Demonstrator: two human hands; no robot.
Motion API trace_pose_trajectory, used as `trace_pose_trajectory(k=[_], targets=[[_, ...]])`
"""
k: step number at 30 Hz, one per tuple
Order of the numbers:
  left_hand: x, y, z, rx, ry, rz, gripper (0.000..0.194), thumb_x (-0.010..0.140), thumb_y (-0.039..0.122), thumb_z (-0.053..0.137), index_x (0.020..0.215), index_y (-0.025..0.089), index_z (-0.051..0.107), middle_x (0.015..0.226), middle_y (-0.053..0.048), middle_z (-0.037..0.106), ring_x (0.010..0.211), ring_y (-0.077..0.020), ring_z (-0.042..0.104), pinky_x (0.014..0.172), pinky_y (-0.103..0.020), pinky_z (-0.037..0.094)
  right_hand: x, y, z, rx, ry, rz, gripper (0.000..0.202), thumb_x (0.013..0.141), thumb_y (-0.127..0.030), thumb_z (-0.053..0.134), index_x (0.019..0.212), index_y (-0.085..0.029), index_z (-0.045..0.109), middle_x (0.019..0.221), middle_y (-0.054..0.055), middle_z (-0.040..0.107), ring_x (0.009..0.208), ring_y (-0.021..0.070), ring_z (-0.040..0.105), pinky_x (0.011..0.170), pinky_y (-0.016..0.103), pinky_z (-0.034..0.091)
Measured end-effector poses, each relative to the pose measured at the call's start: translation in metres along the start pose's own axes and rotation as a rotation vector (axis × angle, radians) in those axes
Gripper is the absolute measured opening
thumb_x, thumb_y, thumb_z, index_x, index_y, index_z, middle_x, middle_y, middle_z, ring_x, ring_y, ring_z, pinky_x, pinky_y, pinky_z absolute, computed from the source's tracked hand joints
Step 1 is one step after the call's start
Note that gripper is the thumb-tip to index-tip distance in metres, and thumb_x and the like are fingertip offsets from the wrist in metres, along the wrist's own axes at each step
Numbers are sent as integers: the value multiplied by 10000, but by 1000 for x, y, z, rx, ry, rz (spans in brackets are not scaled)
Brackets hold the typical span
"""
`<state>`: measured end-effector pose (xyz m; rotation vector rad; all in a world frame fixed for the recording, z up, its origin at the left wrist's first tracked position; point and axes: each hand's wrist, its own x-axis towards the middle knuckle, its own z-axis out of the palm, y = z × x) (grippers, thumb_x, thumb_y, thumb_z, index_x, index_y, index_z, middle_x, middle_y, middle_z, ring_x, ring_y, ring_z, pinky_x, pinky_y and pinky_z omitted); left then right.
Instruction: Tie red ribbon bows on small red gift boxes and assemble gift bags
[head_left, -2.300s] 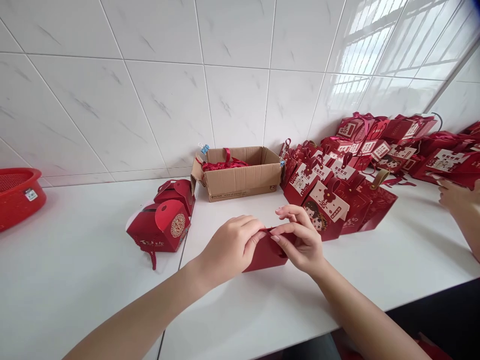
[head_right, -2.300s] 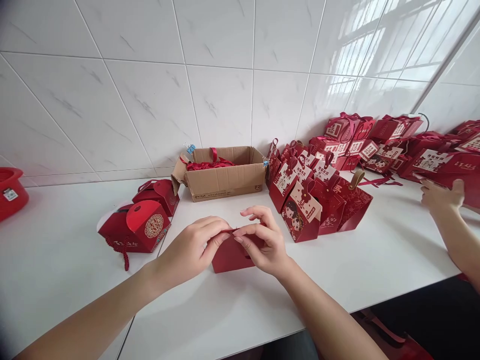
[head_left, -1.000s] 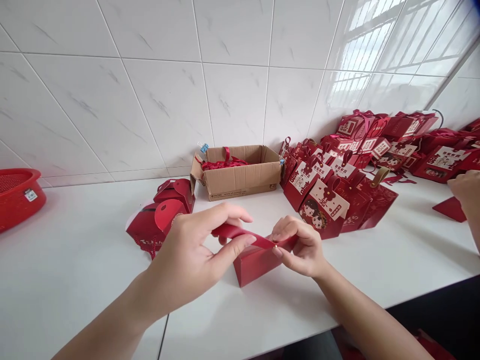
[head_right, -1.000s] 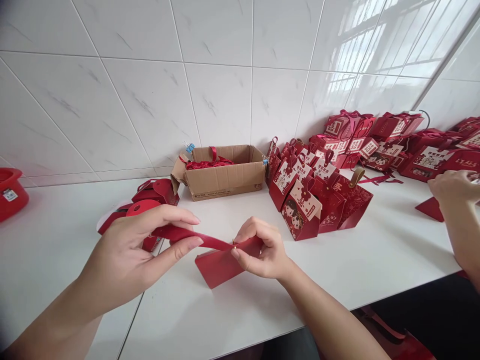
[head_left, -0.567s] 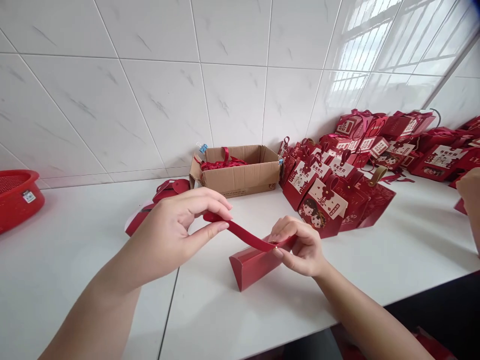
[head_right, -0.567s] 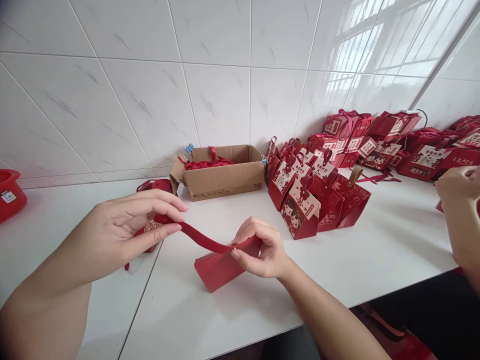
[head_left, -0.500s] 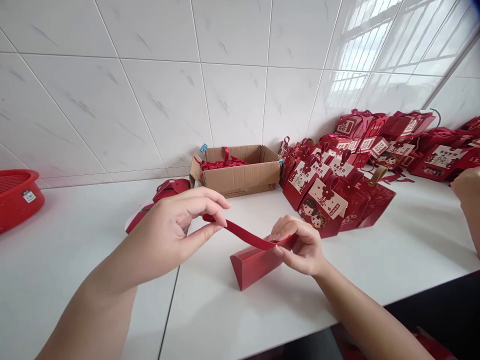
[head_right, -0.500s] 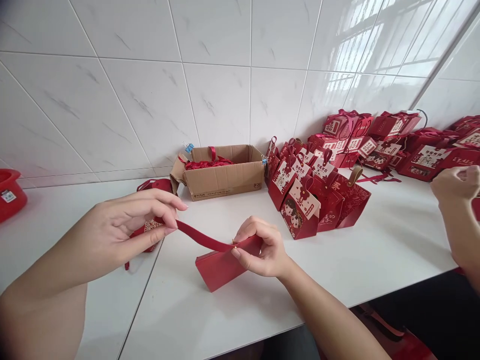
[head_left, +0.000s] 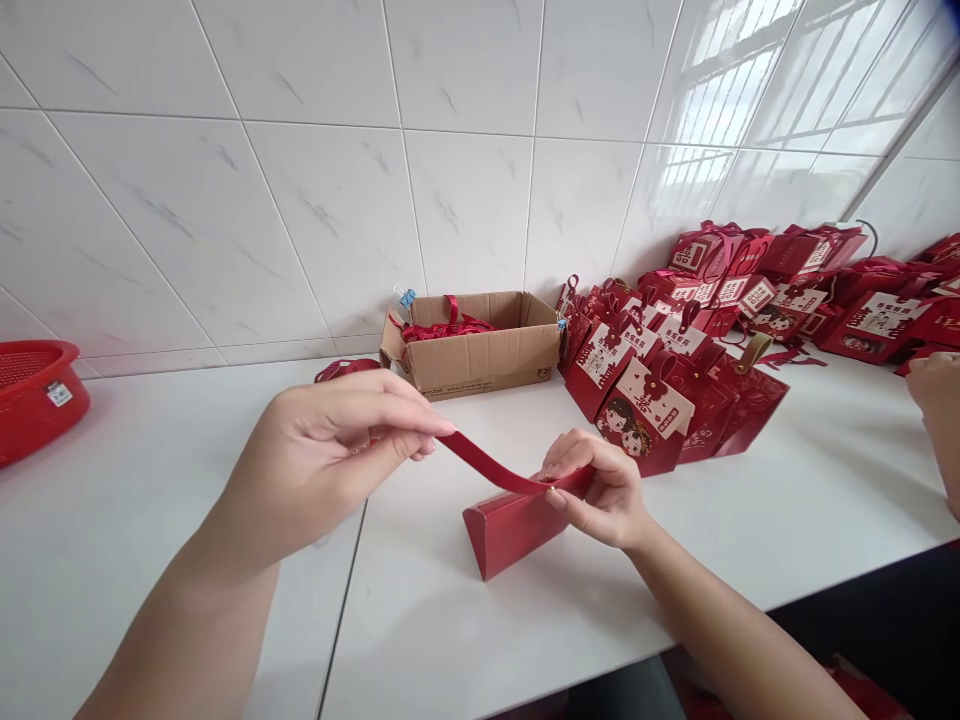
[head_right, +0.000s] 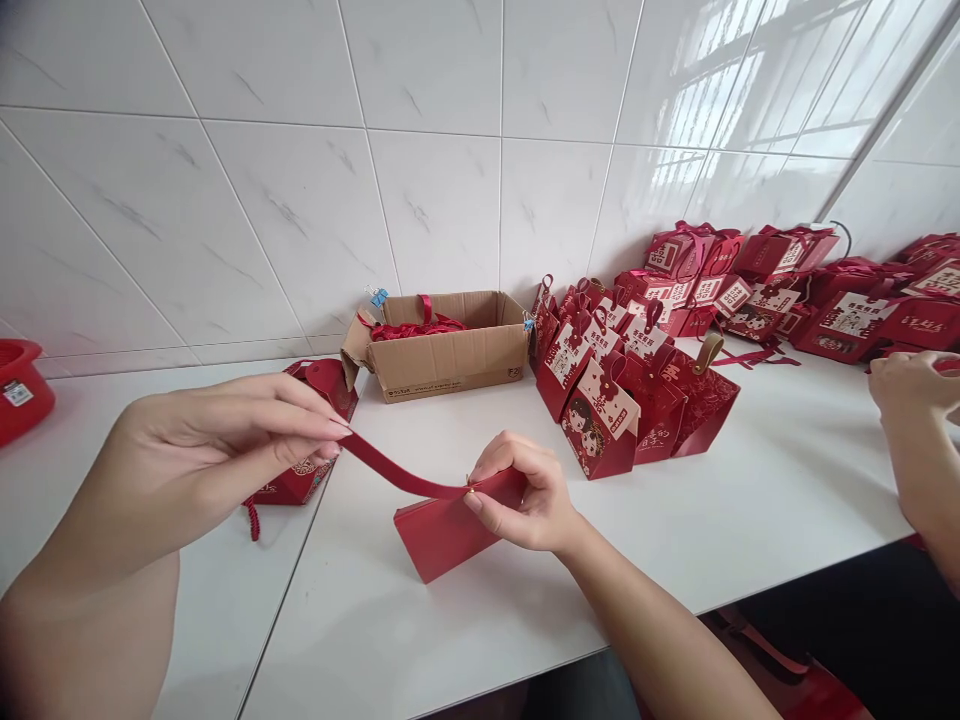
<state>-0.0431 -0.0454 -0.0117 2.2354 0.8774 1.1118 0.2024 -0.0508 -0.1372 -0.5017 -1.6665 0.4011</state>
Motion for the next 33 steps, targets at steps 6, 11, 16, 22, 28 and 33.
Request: trace_pose_trajectory(k=[6, 11, 16, 22, 28, 33], targets=[[3, 1, 3, 24, -112, -83, 167, 822, 200, 597, 865, 299, 725, 783, 1, 699, 673, -171, 649, 590, -316, 619, 0, 0, 1, -18, 11, 3, 77, 775, -183, 650, 814, -210, 589, 708, 37, 625, 639, 166, 595, 586, 320, 515], [3, -7, 24, -21, -172, -76, 132, 812, 201, 629, 900, 267, 702, 889, 9, 714, 809, -149, 683, 742, -246, 609, 0, -2, 1, -25, 4, -3, 79, 781, -183, 648, 830, -214, 595, 712, 38, 624, 643, 168, 599, 584, 323, 514], [6, -14, 49, 45, -218, -68, 144, 831, 149, 594, 849, 240, 704, 859, 14, 710, 804, -130, 674, 708, -209, 596, -1, -3, 2, -23, 3, -16, 97, 778, -163, 650, 840, -215, 598, 710, 32, 625, 652, 168, 604, 596, 320, 503], [7, -19, 55, 12, -244, -6, 157, 809, 95, 599, 852, 213, 693, 854, 14, 685, 742, -100, 656, 714, -198, 577, 0, -4, 4, -8, 3, -18, 110, 768, -154, 657, 840, -215, 600, 704, 29, 619, 635, 162, 594, 582, 312, 490], [6, -22, 67, 43, -104, -87, 135, 822, 191, 604, 805, 221, 734, 894, -16, 686, 799, -130, 643, 605, -187, 511, 2, -6, 5, -7, -7, -41, 112, 767, -146, 652, 843, -210, 598, 708, 27, 602, 623, 150, 579, 564, 298, 484], [9, -16, 74, -228, -271, -340, 109, 804, 253, 652, 789, 191, 741, 726, -6, 693, 717, -122, 633, 632, -183, 503, 2, -7, 5, 2, -14, -34, 121, 762, -134, 666, 842, -197, 601, 716, 29, 596, 636, 143, 571, 573, 290, 480]])
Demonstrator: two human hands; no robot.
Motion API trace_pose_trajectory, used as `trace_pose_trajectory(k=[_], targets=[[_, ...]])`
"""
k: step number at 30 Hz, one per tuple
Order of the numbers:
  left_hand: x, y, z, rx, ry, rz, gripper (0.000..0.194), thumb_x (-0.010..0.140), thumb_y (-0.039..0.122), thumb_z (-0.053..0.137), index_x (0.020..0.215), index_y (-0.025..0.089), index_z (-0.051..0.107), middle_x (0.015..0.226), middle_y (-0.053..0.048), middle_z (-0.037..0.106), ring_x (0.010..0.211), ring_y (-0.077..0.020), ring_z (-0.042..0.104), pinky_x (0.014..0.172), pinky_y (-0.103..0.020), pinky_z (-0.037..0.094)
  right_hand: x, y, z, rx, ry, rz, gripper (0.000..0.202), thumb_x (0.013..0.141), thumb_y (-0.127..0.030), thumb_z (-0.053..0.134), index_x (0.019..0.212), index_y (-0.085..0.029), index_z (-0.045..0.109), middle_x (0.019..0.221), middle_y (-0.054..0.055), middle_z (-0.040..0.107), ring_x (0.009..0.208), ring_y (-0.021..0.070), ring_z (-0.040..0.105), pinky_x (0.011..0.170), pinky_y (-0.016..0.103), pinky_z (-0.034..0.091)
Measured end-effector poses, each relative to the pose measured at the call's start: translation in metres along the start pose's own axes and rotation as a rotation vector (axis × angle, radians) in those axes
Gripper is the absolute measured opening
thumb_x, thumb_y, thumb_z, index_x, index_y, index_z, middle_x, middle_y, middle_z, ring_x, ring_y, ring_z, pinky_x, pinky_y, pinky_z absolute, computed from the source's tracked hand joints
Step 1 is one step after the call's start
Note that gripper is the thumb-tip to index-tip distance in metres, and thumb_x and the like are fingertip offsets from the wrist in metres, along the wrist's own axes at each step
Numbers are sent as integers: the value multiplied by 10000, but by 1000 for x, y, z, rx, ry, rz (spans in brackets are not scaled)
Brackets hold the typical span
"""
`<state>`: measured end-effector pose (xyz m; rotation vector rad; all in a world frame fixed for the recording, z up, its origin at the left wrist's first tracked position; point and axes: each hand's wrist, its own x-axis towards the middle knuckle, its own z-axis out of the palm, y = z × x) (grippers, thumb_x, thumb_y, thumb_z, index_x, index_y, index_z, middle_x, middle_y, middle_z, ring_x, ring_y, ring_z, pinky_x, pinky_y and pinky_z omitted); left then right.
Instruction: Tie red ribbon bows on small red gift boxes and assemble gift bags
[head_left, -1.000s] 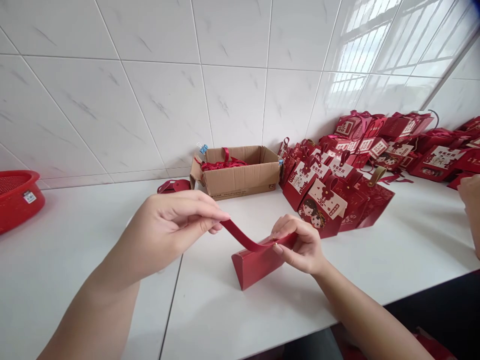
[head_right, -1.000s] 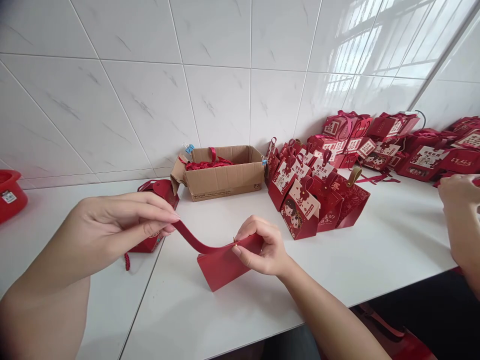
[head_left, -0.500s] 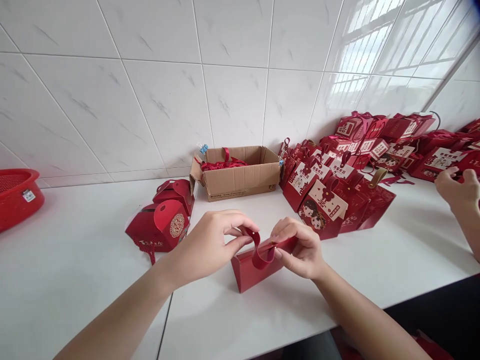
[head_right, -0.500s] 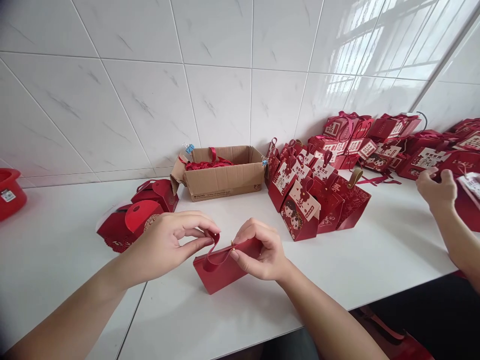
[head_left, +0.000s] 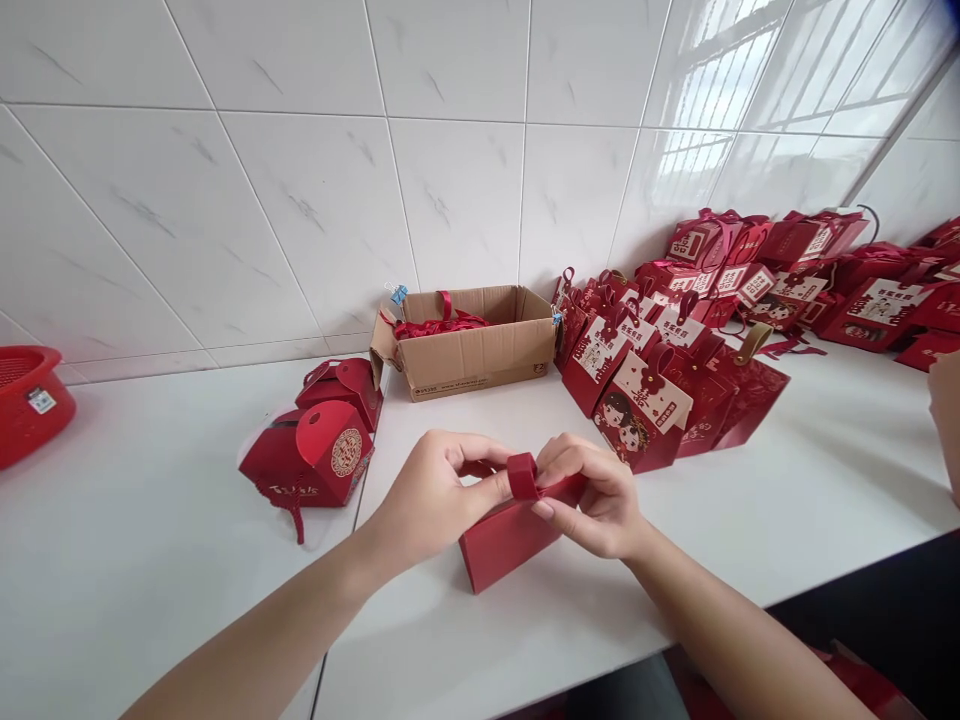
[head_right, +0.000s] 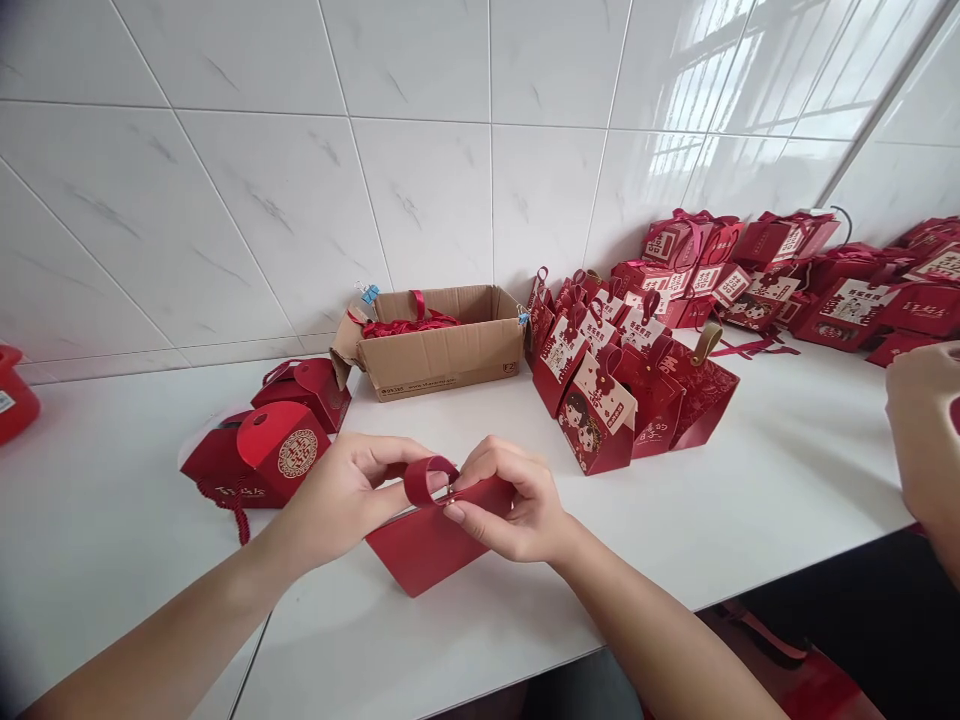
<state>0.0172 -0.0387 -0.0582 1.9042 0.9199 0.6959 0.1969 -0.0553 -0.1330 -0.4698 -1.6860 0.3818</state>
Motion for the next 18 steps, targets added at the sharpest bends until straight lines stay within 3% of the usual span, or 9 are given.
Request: trace_pose_trajectory(k=[5, 18], targets=[[-1, 3, -7, -56, -113, 8, 133, 815, 285, 650, 802, 195, 747, 734, -4, 700, 729, -119, 622, 664, -183, 495, 1, 0, 1, 3, -10, 4, 117, 769, -139, 672, 835, -200, 597, 716, 29, 598, 643, 143, 575, 572, 286, 484], [-3, 0, -8, 84, -74, 78, 128, 822, 264, 627, 748, 215, 719, 796, 14, 720, 769, -133, 637, 711, -215, 509, 1, 0, 1, -36, -21, 19, 107, 789, -185, 657, 853, -206, 573, 736, 38, 599, 675, 158, 583, 595, 303, 491]])
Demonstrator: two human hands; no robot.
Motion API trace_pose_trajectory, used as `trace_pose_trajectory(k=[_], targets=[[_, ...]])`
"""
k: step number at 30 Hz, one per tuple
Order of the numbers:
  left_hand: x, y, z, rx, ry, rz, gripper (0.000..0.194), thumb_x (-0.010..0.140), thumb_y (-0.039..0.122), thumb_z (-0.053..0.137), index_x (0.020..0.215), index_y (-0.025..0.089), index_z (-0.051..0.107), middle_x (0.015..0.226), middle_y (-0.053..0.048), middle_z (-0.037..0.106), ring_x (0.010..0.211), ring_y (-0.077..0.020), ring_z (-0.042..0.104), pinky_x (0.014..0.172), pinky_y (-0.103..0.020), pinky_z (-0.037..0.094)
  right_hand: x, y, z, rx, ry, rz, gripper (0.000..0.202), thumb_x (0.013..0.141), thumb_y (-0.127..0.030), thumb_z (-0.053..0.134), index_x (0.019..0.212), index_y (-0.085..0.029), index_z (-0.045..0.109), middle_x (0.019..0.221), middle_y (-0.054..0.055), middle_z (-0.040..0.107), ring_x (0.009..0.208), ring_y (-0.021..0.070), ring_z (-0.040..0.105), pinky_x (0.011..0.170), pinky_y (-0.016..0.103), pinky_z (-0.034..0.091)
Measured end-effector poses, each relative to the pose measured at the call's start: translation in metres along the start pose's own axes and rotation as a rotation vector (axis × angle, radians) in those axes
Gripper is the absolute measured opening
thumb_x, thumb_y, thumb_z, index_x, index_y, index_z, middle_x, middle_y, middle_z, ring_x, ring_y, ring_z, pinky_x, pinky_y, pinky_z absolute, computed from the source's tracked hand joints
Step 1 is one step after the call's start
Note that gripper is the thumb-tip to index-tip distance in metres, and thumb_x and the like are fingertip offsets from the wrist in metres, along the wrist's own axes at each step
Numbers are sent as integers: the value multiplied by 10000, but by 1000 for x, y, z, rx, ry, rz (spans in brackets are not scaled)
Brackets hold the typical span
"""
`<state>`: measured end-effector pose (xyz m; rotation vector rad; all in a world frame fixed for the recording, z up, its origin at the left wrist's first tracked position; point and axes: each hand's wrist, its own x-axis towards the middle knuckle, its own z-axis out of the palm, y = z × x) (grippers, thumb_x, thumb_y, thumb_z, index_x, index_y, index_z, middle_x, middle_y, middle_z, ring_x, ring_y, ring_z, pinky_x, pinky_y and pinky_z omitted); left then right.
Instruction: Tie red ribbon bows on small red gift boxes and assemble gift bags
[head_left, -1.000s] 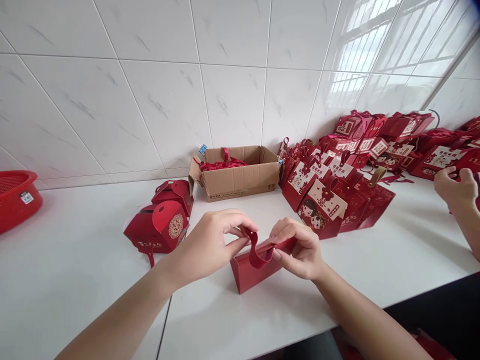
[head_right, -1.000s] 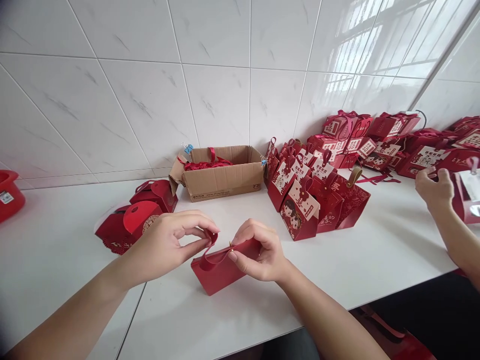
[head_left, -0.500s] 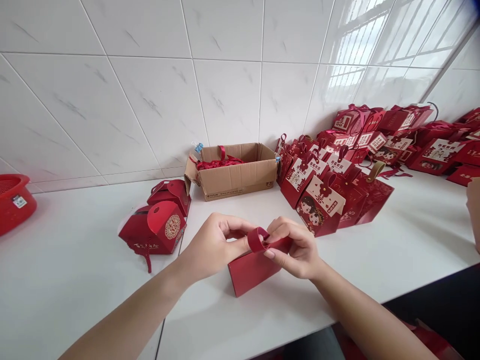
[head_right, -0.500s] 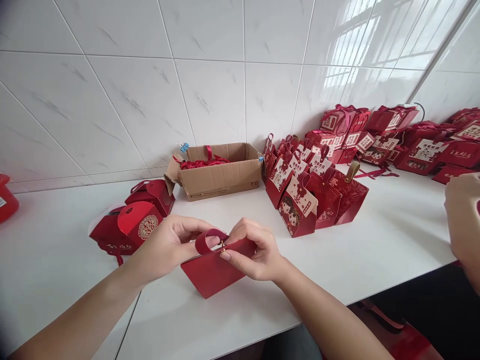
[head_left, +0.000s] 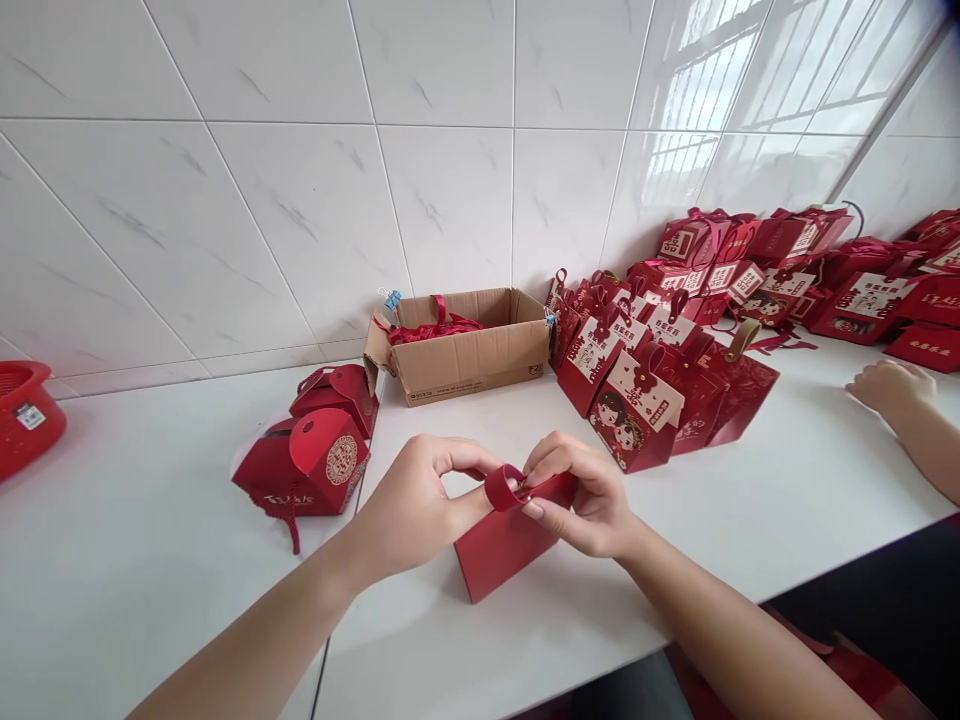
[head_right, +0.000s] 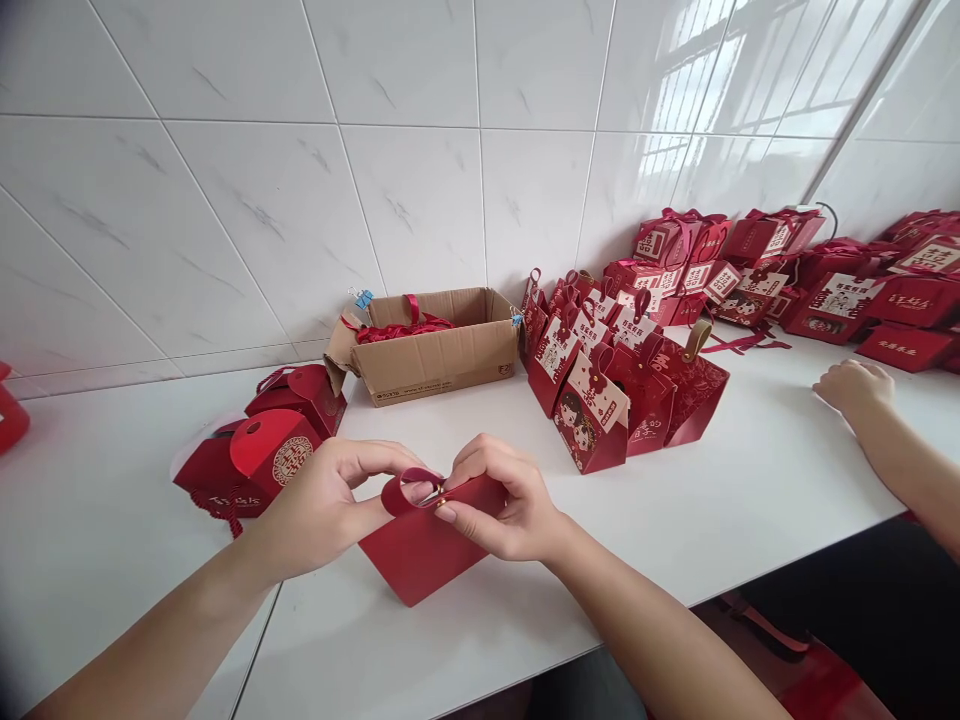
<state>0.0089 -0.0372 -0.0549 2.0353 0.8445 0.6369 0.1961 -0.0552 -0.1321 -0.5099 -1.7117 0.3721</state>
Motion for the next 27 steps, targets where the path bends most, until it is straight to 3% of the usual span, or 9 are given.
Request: trace_pose_trajectory(k=[6, 15, 18, 20, 23, 27], targets=[[-4, 1, -5, 35, -78, 109, 146, 868, 244, 573, 826, 219, 710, 878, 3, 709, 816, -133, 638, 750, -236, 522, 0, 1, 0, 40, 21, 45, 180, 786, -216, 666, 902, -213, 527, 770, 38, 567, 702, 159, 551, 613, 306, 484], [-4, -2, 1, 111, 8, 234, 188, 876, 184, 554, 965, 239, 711, 923, 4, 716, 829, -124, 653, 718, -223, 536, 1, 0, 0, -13, 20, 12, 224, 803, -242, 654, 1009, -211, 570, 837, 58, 585, 760, 173, 569, 657, 326, 512], [-6, -1, -1, 122, -40, 265, 198, 874, 194, 561, 999, 254, 703, 952, 10, 717, 883, -127, 653, 783, -229, 538, 1, -1, 0, -35, 24, -5, 225, 806, -241, 649, 1018, -206, 582, 831, 63, 603, 745, 171, 580, 642, 318, 518], [-9, 1, -4, 166, -82, 242, 205, 853, 217, 596, 1028, 274, 685, 980, 22, 709, 921, -134, 644, 823, -239, 532, 2, -1, 0, -46, 19, -33, 217, 812, -223, 636, 1024, -200, 597, 823, 65, 618, 730, 166, 590, 632, 307, 519], [-11, 1, -6, 233, -53, 118, 240, 799, 278, 667, 1038, 288, 648, 1005, 31, 691, 942, -148, 626, 807, -242, 533, 4, -2, 0, -72, 27, -52, 194, 812, -195, 634, 1006, -196, 617, 796, 56, 638, 699, 155, 601, 620, 294, 518], [-7, -2, -2, 188, -25, 57, 109, 852, 255, 588, 940, 249, 651, 920, 21, 691, 859, -135, 627, 791, -246, 530, 6, -2, 1, -122, 64, -26, 143, 800, -172, 652, 941, -190, 638, 765, 49, 636, 677, 149, 601, 607, 287, 516]])
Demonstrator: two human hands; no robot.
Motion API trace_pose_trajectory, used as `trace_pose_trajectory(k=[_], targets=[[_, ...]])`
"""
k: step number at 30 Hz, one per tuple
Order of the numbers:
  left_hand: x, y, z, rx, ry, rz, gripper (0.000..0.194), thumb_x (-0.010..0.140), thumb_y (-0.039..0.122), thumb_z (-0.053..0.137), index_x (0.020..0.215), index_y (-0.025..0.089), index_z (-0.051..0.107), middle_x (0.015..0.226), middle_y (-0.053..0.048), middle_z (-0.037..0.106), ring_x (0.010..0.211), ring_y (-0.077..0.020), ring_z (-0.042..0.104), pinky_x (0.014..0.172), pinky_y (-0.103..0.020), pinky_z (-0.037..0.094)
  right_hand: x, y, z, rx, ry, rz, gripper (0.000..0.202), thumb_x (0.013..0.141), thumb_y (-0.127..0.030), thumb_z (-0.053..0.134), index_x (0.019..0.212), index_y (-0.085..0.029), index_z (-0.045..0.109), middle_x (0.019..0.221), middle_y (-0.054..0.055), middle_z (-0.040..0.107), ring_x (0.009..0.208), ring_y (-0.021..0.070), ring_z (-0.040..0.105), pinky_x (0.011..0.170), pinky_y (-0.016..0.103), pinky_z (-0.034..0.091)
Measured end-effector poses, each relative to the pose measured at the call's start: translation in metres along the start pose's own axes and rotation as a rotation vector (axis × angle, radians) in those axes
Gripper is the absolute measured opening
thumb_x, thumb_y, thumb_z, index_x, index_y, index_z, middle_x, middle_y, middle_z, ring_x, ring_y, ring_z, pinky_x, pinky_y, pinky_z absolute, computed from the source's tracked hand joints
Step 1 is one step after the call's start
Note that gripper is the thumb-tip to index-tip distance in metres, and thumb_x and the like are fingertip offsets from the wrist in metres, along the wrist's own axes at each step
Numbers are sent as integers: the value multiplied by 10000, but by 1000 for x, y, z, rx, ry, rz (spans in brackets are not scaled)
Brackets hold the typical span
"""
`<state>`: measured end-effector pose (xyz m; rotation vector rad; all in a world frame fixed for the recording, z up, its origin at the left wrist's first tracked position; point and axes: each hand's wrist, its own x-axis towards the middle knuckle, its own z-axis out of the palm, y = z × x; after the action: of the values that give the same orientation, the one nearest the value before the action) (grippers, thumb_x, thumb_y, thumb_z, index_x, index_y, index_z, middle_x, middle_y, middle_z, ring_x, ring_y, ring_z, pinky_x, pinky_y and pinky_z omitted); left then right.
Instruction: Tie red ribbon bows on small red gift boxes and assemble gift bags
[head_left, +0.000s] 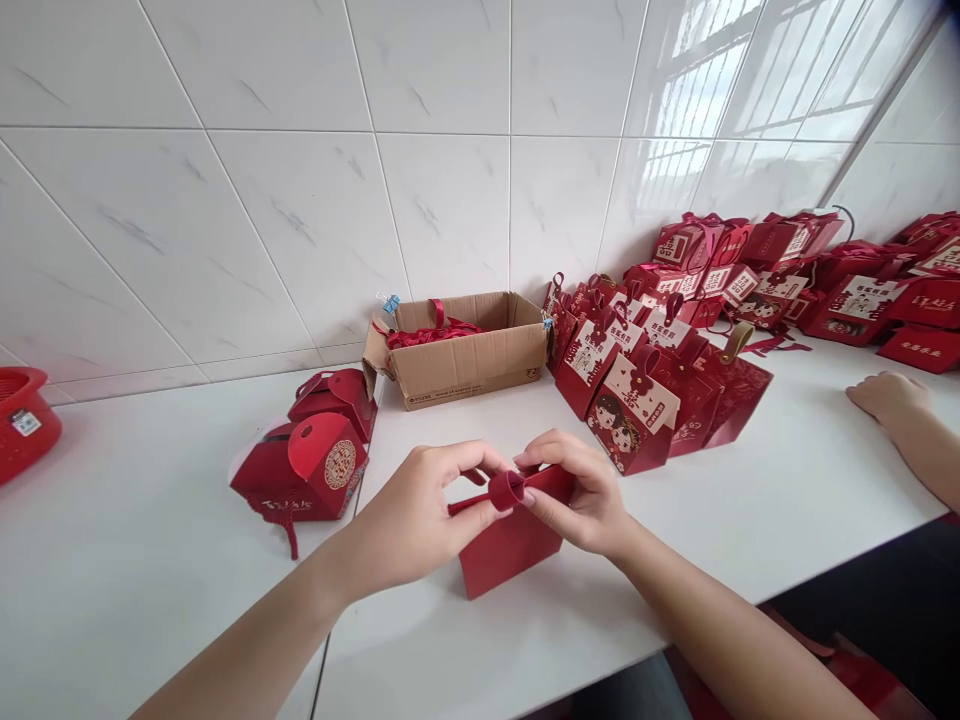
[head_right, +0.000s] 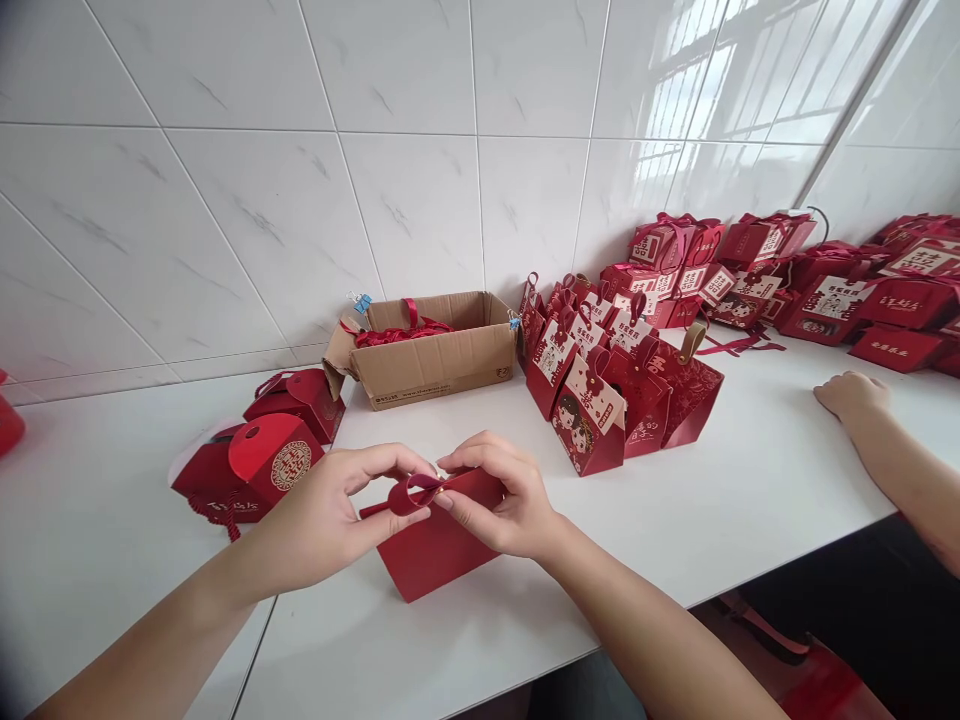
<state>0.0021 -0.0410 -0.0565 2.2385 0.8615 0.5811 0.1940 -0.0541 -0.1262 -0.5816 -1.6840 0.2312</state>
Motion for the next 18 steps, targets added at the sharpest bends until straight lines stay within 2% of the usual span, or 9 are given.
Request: trace_pose_trajectory(k=[6, 12, 18], targets=[[5, -4, 9, -121, 60, -8, 139, 858, 171, 542, 874, 219, 671, 842, 9, 694, 775, -120, 624, 655, -199, 530, 0, 2, 1, -27, 13, 10, 118, 790, -159, 654, 902, -194, 655, 747, 51, 631, 659, 154, 599, 583, 290, 513], [5, -7, 14, -146, 139, -11, 180, 817, 138, 577, 858, 235, 722, 880, -8, 700, 797, -132, 644, 634, -200, 512, 3, 0, -6, -20, -21, -5, 141, 765, -146, 661, 900, -183, 678, 728, 49, 646, 616, 136, 604, 549, 255, 502], [3, -5, 16, -116, 105, 12, 222, 821, 107, 559, 881, 231, 733, 839, -24, 687, 746, -129, 624, 616, -210, 493, 2, -1, -14, 32, -111, 115, 109, 726, -214, 708, 830, -186, 687, 661, 20, 623, 580, 124, 588, 539, 244, 480]])
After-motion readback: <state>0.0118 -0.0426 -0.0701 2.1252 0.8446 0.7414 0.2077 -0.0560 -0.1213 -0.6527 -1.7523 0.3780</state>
